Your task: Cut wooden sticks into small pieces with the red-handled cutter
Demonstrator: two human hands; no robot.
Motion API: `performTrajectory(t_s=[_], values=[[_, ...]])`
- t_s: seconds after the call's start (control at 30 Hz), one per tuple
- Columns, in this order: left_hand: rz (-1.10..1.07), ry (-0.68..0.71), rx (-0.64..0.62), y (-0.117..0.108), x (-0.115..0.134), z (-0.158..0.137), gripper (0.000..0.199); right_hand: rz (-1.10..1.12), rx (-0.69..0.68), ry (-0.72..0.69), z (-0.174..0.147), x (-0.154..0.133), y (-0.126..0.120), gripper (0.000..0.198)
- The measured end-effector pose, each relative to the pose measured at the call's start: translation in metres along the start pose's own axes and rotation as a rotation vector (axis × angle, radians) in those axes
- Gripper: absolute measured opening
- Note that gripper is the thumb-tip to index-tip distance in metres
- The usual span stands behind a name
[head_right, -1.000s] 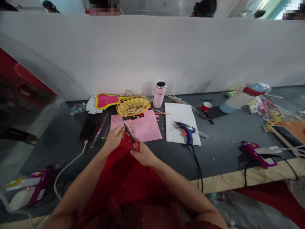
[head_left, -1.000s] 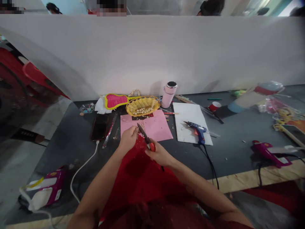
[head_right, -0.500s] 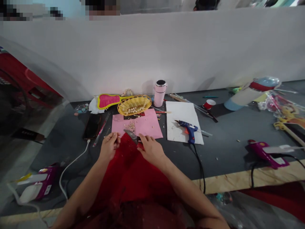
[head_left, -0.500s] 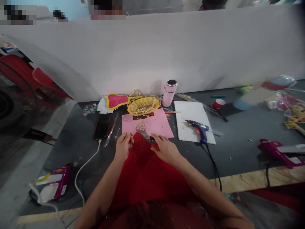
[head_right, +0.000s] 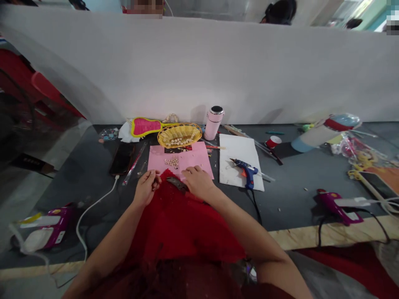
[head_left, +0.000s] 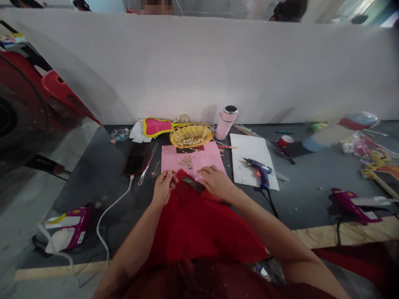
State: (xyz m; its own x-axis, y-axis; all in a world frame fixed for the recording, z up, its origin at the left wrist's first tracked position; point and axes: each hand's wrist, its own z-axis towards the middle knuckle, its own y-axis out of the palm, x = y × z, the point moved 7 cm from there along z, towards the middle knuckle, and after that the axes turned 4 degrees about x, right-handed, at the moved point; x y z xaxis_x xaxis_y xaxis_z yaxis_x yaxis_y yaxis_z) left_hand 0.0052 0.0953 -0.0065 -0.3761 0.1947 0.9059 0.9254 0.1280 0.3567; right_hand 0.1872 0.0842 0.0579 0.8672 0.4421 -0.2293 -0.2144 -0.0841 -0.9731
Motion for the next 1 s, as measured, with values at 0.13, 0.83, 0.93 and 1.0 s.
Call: performTrajectory(t_s=[0.13, 0.83, 0.93, 1.0], values=[[0.039, 0.004, -0.081, 0.002, -0.001, 0.001, 0.032, 0.046, 0.014, 0.011, 0.038, 0.011, 0.001, 0.035], [0.155, 0.012, -0.178, 0.003, -0.006, 0.005, 0.034, 0.064, 0.048, 0.083, 0.079, 0.016, 0.029, 0.019], [0.168, 0.01, -0.176, 0.003, -0.006, 0.004, 0.034, 0.072, 0.064, 0.082, 0.077, 0.018, 0.031, 0.019], [0.168, 0.005, -0.172, 0.003, -0.006, 0.004, 0.034, 0.077, 0.069, 0.082, 0.077, 0.019, 0.033, 0.019]])
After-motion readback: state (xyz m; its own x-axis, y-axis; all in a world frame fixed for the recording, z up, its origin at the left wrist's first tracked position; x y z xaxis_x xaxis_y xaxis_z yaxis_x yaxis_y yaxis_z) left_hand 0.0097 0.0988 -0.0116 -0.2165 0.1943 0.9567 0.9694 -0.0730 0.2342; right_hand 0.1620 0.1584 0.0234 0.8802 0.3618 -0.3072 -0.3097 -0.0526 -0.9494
